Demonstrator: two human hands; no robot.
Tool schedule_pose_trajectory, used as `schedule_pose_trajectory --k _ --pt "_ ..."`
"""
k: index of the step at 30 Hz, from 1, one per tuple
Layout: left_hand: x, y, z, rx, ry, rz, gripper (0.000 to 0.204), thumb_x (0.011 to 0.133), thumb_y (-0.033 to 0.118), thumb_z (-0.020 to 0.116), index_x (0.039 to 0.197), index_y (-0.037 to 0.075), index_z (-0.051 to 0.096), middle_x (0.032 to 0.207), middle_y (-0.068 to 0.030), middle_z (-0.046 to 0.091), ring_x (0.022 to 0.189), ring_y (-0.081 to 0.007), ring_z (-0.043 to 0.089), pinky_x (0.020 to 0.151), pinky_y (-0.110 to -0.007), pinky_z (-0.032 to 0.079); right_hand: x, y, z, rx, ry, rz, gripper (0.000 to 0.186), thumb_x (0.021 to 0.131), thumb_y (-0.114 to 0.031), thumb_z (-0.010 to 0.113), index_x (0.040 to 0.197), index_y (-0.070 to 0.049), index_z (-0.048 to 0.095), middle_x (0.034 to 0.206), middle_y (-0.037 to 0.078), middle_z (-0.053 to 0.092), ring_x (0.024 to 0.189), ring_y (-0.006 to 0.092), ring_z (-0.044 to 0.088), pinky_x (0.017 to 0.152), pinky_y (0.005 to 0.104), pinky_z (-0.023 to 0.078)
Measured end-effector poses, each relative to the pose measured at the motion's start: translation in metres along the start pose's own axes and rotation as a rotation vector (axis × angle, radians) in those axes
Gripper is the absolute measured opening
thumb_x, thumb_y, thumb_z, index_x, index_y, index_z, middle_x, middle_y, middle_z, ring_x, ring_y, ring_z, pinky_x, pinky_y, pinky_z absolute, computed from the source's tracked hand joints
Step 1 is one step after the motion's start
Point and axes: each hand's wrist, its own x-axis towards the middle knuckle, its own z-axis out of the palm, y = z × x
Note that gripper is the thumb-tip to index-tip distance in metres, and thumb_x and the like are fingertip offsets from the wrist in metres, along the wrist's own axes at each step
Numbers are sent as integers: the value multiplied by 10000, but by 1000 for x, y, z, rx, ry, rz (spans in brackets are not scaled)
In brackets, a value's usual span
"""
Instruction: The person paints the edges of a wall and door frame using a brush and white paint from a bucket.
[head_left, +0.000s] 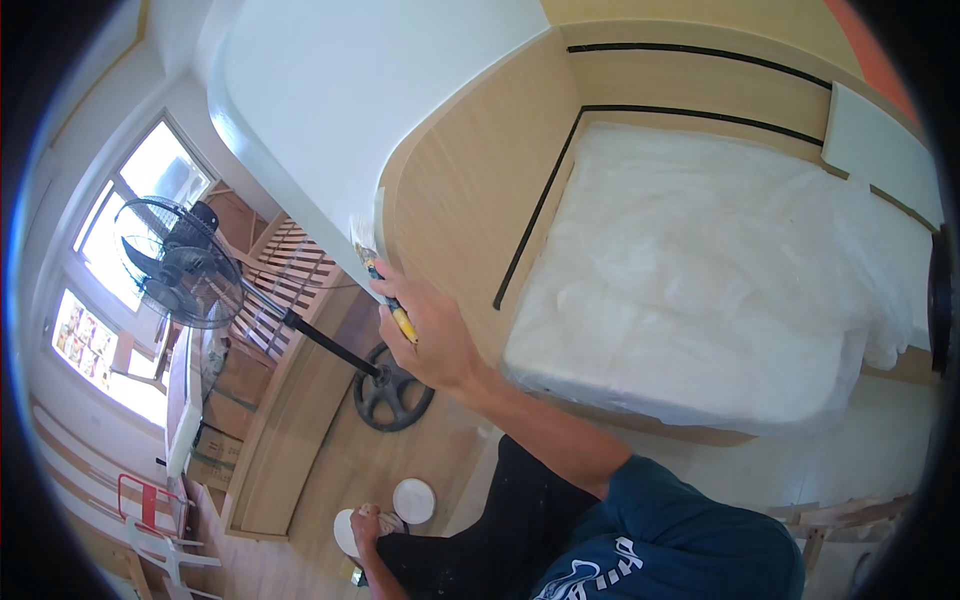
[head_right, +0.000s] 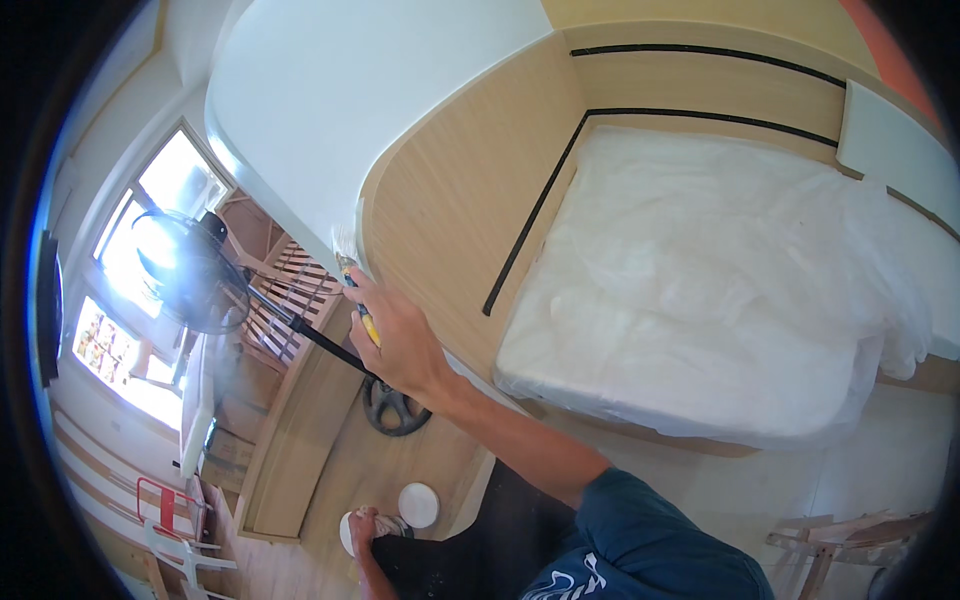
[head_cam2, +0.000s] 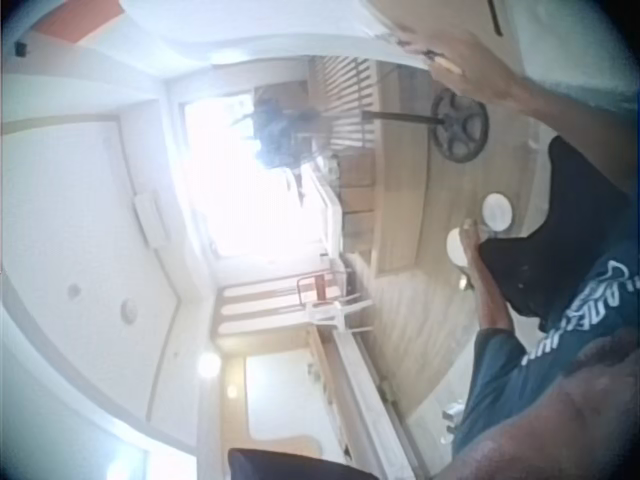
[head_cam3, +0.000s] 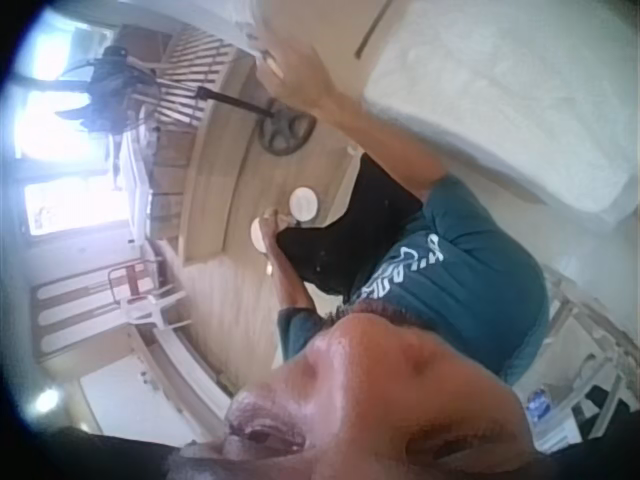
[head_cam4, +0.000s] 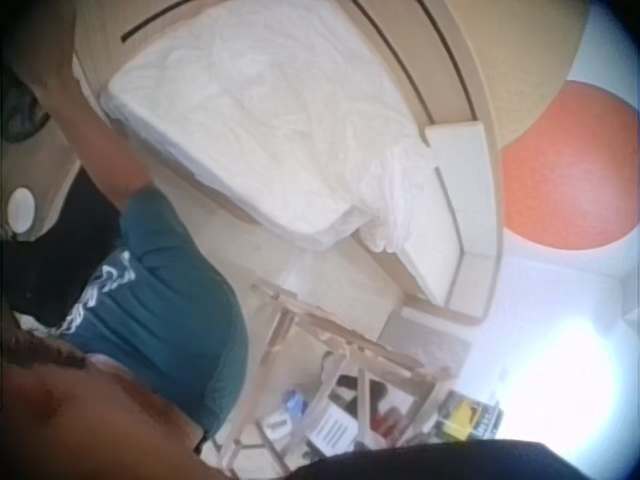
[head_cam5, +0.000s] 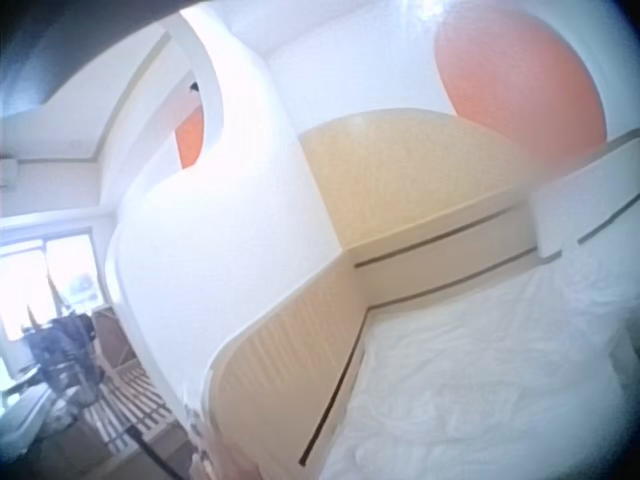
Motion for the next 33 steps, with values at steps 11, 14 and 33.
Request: schedule_pose_trajectory --k 11,14,33 --pt "6 -11 5 14 -5 18 518 783 348 693 1076 -80 702 1046 -348 697 1036 -486 664 936 -495 507 -28 10 -1 26 -40 -31 300 890 -18 662 1184 32 629 1394 219 636 1043 381 664 934 458 534" --pt "9 -13 6 29 1 32 505 787 341 688 1059 -84 704 1030 -348 697 1017 -488 664 932 -497 507 -40 13 -5 -21 -88 -2 304 888 -17 662 1188 27 634 1388 202 644 1055 369 669 948 452 533" --pt "-3 4 -3 -18 -27 -1 491 769 336 680 1056 -61 710 1014 -321 710 995 -456 680 904 -496 512 -49 8 16 -23 -18 -24 301 961 -32 617 1255 15 575 1507 230 541 1061 367 642 936 425 512"
